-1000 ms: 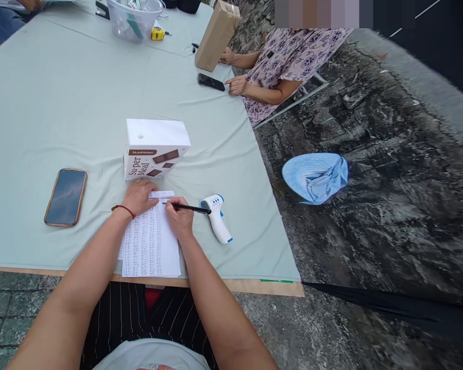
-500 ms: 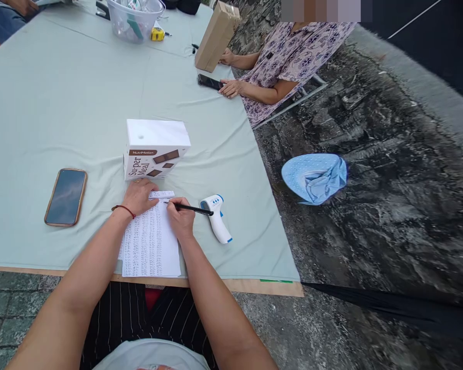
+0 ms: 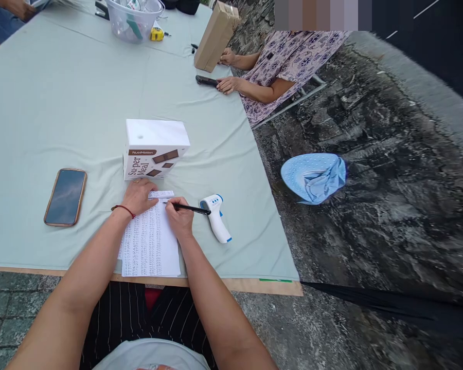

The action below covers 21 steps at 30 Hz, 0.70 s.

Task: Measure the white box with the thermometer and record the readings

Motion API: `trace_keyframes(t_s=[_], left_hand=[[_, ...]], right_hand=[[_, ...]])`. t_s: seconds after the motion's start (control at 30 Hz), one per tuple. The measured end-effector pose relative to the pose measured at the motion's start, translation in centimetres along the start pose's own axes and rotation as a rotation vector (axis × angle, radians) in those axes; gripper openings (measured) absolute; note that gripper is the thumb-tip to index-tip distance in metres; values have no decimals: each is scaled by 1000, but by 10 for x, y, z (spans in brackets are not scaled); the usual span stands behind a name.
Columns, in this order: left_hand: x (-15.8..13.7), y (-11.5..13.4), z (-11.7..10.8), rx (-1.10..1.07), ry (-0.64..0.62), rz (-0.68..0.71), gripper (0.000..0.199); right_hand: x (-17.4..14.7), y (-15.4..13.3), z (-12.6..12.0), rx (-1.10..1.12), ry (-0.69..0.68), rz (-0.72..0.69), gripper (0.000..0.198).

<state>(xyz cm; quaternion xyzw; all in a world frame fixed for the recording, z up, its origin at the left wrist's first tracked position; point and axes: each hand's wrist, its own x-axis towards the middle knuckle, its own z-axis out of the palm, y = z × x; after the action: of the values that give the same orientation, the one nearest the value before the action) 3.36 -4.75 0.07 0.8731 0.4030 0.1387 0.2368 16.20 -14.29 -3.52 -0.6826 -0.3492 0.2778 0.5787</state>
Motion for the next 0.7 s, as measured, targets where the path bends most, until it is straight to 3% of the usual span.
trace_keyframes(t_s=[0.27, 0.7], left_hand=[[0, 0, 0, 4, 1, -10, 21], [0, 0, 0, 9, -2, -4, 20]], right_hand=[[-2, -4, 0, 62, 51, 14, 12], [-1, -2, 0, 13, 22, -1, 11]])
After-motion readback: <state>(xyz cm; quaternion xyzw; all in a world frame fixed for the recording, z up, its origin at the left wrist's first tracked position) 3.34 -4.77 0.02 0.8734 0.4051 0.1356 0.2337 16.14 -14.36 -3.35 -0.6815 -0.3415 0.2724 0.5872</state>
